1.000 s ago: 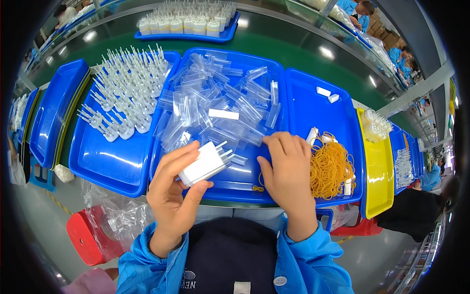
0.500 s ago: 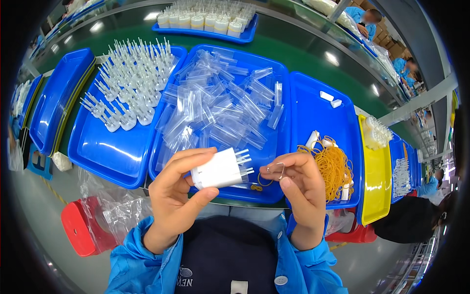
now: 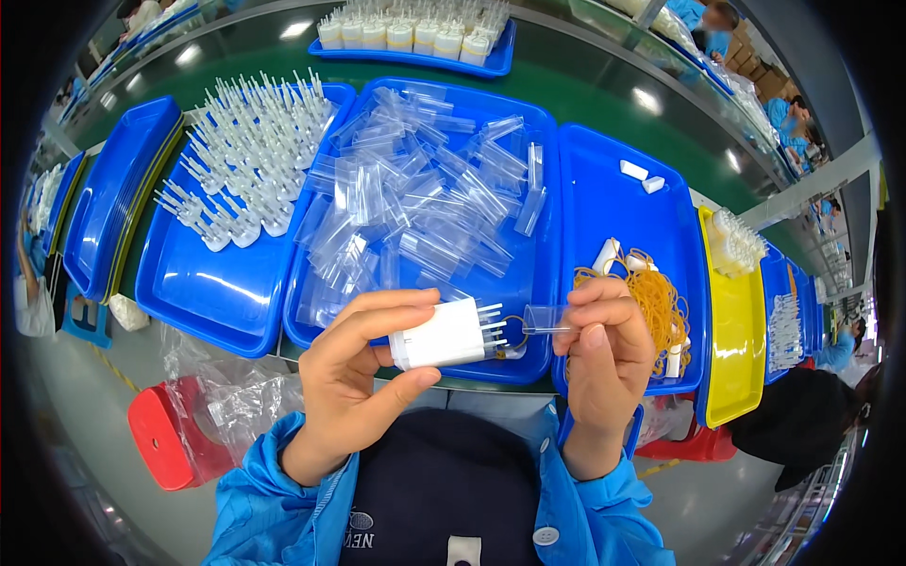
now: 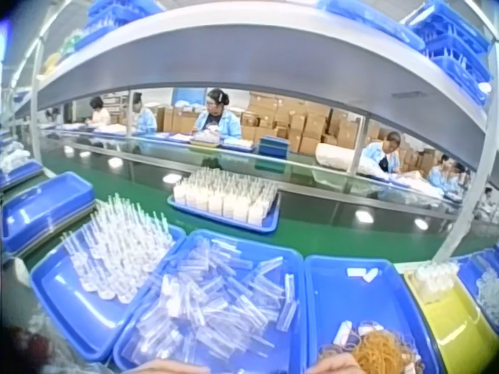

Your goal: The person assembles small white plastic components by inserting clear cylindrical pieces into a multi-pronged base. They handle the parts one at a time, picking them from blue trays and placing the assembled units into a yellow tray.

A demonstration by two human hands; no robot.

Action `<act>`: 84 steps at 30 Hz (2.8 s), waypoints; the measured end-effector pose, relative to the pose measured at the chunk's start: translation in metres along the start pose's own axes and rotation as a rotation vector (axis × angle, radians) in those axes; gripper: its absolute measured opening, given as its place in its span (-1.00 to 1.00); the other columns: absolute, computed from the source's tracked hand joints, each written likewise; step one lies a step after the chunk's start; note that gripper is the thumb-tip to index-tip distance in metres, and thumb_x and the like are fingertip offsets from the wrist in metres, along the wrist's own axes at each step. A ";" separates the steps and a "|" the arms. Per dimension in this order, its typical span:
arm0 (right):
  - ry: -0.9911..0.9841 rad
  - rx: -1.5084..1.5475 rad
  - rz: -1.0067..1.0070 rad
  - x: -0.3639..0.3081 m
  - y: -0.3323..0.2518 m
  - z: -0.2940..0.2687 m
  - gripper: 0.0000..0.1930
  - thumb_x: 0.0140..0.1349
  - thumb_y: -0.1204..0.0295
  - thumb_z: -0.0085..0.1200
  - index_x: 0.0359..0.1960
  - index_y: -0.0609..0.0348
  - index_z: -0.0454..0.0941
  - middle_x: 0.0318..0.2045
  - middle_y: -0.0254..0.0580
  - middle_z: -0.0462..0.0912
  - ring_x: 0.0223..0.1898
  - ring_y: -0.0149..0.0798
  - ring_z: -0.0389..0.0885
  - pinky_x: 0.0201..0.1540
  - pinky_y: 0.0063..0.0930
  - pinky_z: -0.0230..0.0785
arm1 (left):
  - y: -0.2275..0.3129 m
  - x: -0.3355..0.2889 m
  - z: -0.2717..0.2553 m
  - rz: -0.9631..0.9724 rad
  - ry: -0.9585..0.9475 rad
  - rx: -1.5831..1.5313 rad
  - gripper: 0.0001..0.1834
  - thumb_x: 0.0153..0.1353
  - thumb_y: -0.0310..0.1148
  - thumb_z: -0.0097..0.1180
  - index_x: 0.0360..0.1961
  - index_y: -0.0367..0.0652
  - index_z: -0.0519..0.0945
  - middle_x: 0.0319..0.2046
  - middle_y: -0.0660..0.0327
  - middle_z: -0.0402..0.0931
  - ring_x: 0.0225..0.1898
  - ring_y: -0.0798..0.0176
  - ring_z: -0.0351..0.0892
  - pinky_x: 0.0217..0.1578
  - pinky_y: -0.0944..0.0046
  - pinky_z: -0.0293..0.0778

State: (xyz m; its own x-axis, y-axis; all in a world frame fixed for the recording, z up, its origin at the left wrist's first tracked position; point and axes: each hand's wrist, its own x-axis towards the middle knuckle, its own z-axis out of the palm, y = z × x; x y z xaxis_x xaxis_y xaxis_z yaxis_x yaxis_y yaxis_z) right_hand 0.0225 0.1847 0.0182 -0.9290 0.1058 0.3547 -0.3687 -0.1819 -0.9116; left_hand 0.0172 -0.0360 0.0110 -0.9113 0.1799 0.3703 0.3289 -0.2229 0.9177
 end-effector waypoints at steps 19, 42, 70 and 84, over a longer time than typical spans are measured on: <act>-0.024 -0.042 0.087 -0.007 -0.008 0.015 -0.68 0.12 0.71 0.14 -0.08 0.37 0.40 -0.14 0.01 0.55 -0.25 -0.40 0.53 -0.11 -0.52 0.40 | -0.004 -0.001 0.000 -0.016 -0.033 -0.011 -0.53 0.06 -0.73 0.22 0.05 -0.42 0.50 0.14 -0.15 0.37 0.16 0.00 0.47 0.06 0.14 0.59; 0.007 -0.098 -0.005 -0.014 0.001 0.018 -0.69 0.14 0.72 0.13 -0.09 0.38 0.38 -0.14 0.08 0.54 -0.22 -0.28 0.64 -0.10 -0.46 0.51 | -0.002 -0.001 0.000 0.049 -0.132 0.298 -0.67 0.06 -0.71 0.21 -0.10 -0.38 0.59 0.14 -0.15 0.38 0.11 0.07 0.50 -0.02 0.24 0.54; -0.078 0.048 0.148 -0.010 -0.001 0.009 -0.71 0.20 0.68 0.11 -0.05 0.41 0.39 -0.13 0.02 0.57 -0.20 -0.35 0.61 -0.07 -0.48 0.48 | 0.001 0.000 0.010 0.203 -0.038 0.415 -0.71 0.04 -0.64 0.25 -0.15 -0.30 0.66 0.00 -0.09 0.53 -0.04 0.01 0.59 -0.08 0.21 0.51; -0.043 -0.808 -0.170 -0.005 -0.003 0.033 -0.09 -0.15 0.19 0.47 0.22 0.33 0.25 0.08 0.09 0.28 0.12 0.01 0.27 0.13 -0.09 0.18 | -0.018 -0.003 0.021 0.372 -0.050 0.669 -0.34 -0.10 -0.72 0.29 0.14 -0.40 0.45 0.11 -0.23 0.44 0.07 -0.17 0.54 0.01 0.08 0.49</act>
State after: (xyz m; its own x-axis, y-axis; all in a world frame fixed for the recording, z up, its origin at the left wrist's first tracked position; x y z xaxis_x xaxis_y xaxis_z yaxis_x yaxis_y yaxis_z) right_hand 0.0274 0.1522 0.0261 -0.8691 0.0283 0.4938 -0.3828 0.5938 -0.7078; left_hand 0.0196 -0.0125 -0.0034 -0.7042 0.2529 0.6634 0.7061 0.3473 0.6171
